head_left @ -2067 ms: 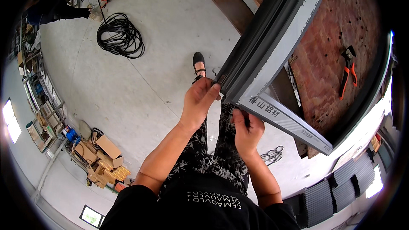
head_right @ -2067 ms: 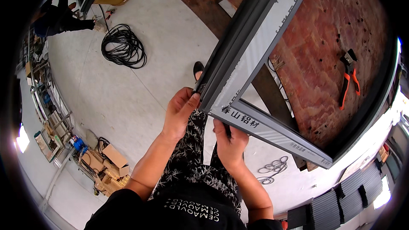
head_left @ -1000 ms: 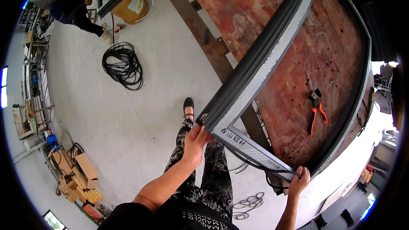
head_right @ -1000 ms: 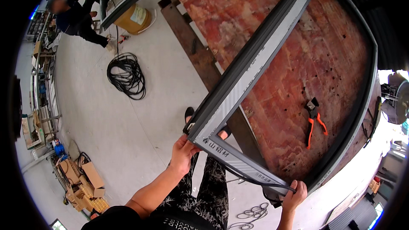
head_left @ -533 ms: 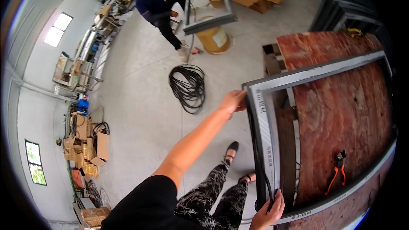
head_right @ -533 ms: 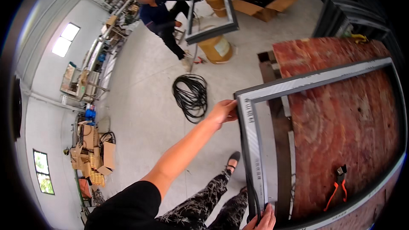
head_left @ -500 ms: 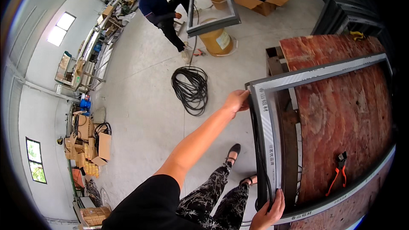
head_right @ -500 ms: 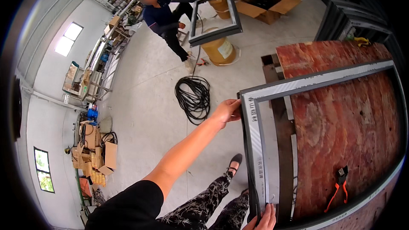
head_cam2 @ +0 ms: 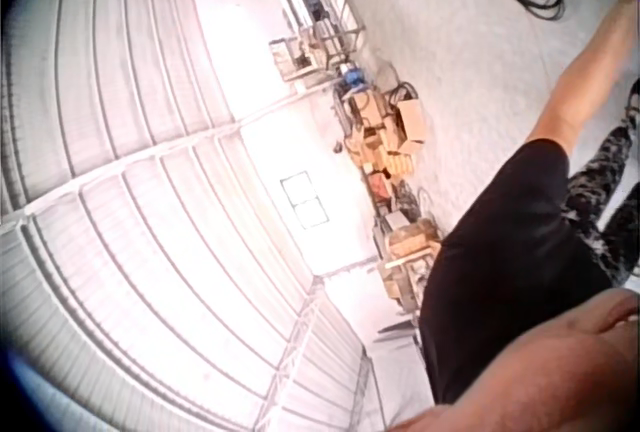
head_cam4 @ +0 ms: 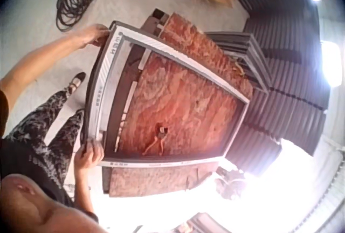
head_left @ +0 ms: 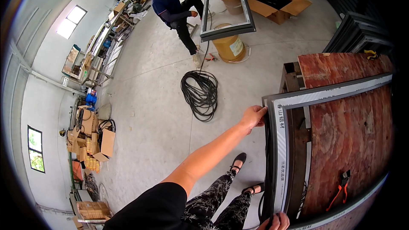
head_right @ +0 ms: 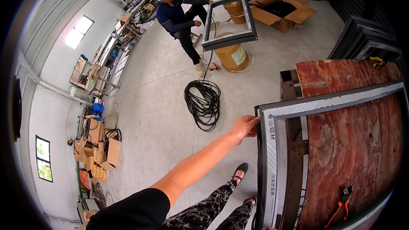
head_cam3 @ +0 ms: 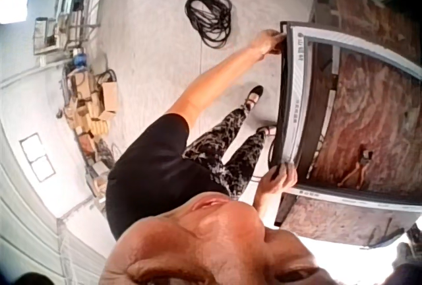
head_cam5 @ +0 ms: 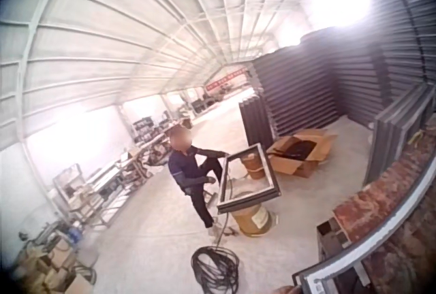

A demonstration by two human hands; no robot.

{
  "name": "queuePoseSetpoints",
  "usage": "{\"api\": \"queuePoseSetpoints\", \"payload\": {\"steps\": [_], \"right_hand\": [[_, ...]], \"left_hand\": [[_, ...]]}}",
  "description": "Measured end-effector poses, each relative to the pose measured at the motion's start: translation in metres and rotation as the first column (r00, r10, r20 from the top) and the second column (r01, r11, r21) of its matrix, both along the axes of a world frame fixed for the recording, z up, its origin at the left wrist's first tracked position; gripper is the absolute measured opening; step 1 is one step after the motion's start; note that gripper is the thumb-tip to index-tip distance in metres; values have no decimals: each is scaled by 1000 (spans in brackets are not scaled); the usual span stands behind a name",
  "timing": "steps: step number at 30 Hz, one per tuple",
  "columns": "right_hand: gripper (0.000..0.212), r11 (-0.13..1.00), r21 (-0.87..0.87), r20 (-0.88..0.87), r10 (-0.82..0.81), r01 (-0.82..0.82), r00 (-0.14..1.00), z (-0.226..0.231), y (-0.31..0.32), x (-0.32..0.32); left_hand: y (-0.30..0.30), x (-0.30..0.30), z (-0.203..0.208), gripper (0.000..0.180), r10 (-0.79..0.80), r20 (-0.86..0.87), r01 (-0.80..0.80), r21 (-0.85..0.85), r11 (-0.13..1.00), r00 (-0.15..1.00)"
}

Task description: The person installs a rubber seal into a window frame. They lift the frame onto a work table, use pliers to trim the end of a long rubber strip, and then press the strip into the groove along the frame perimeter by hand.

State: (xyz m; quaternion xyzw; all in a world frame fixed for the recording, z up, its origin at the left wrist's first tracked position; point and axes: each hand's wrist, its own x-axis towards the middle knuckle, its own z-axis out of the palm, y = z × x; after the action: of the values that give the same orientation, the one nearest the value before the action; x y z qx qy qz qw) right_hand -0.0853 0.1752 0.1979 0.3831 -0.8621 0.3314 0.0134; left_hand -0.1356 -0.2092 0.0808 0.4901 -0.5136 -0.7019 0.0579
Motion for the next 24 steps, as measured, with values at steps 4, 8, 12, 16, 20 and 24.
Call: {"api": "queuePoseSetpoints", "payload": {"steps": [4, 8, 12, 16, 20, 24], "right_hand": [[32, 977, -59, 175, -192, 205, 966, -4, 9, 24], [28, 982, 91, 355, -187, 165, 916, 10, 8, 37], [17, 972, 233, 544, -159, 33, 824, 27, -2, 25], [20, 996, 67, 983, -76, 59, 170, 23, 1, 21], [34, 757, -217, 832, 473, 616, -288, 6, 8, 33], [38, 684, -215, 826, 508, 697, -244, -4, 5, 36]], "left_hand": [[-7, -4, 2, 30, -54, -85, 60, 75, 995, 995], [-15, 20, -7, 34, -37, -180, 76, 218, 973, 983], [-24, 30, 3, 32, -79, -202, 133, 270, 954, 976], [-17, 14, 9, 31, -123, -195, 166, 225, 960, 973], [-13, 10, 10, 28, -123, -159, 149, 163, 975, 980], [-10, 9, -4, 26, -115, -111, 118, 18, 993, 987]]}}
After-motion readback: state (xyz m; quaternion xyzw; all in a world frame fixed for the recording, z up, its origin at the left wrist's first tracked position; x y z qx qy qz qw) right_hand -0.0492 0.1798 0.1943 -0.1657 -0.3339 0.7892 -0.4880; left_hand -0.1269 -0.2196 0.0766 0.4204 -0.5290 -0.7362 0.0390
